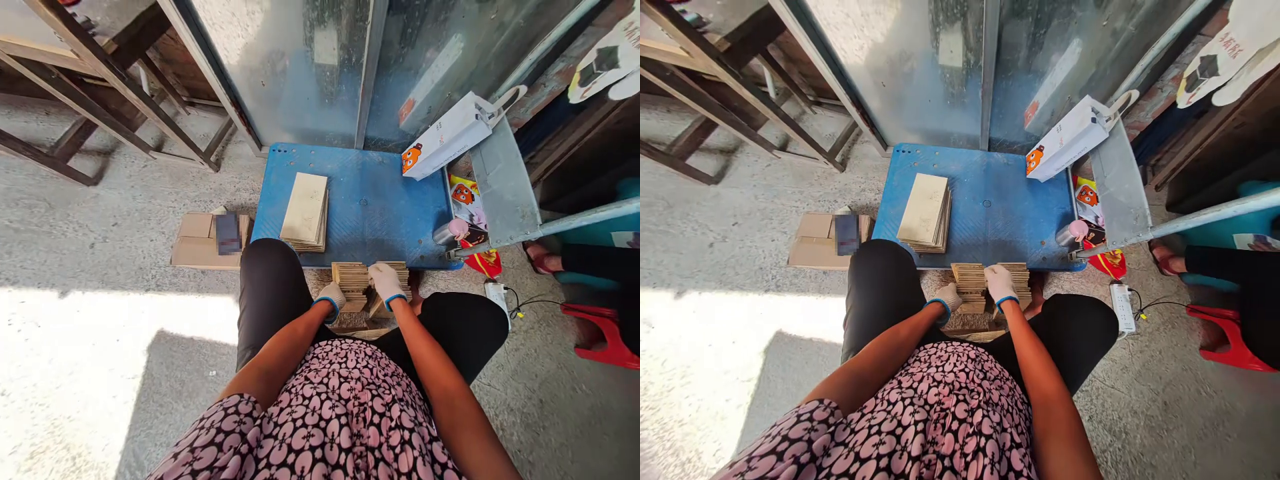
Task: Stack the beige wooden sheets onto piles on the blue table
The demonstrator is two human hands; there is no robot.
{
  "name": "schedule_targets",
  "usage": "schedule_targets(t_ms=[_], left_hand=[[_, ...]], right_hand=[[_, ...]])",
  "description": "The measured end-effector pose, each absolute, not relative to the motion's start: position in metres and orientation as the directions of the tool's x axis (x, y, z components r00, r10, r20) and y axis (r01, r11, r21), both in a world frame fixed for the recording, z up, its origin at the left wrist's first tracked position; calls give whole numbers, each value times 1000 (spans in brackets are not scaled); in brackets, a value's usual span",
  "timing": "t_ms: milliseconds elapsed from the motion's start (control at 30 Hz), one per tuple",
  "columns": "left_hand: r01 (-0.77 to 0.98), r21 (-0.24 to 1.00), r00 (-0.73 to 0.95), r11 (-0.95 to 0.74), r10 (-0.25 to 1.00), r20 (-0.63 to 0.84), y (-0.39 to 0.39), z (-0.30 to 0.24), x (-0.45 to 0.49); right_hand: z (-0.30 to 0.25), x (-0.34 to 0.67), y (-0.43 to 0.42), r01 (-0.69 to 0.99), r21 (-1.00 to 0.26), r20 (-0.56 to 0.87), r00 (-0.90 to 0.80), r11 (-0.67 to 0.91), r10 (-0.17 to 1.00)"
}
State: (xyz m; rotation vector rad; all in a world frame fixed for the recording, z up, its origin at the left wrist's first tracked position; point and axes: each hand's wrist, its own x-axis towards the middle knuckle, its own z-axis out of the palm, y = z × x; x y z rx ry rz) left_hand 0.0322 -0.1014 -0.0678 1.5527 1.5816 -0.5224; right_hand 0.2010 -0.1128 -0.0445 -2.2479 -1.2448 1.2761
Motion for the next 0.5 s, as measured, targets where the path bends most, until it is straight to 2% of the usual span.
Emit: schedule_targets(t_ms=[133, 267, 367, 500], left_hand=[[960, 239, 102, 143, 618, -779, -101, -71, 33], [953, 276, 142, 122, 624, -769, -100, -64, 30], [943, 314, 173, 109, 645, -745, -103, -50, 24], [932, 351, 195, 87, 695, -692, -109, -28, 13]], right_hand=[[-43, 178, -134, 693, -438, -624, 224, -572, 748], [-49, 175, -154, 792, -295, -694, 207, -534, 690], [-51, 178, -157, 830, -257, -701, 192, -495, 687], [-47, 172, -153, 854, -275, -691, 144, -442, 709]])
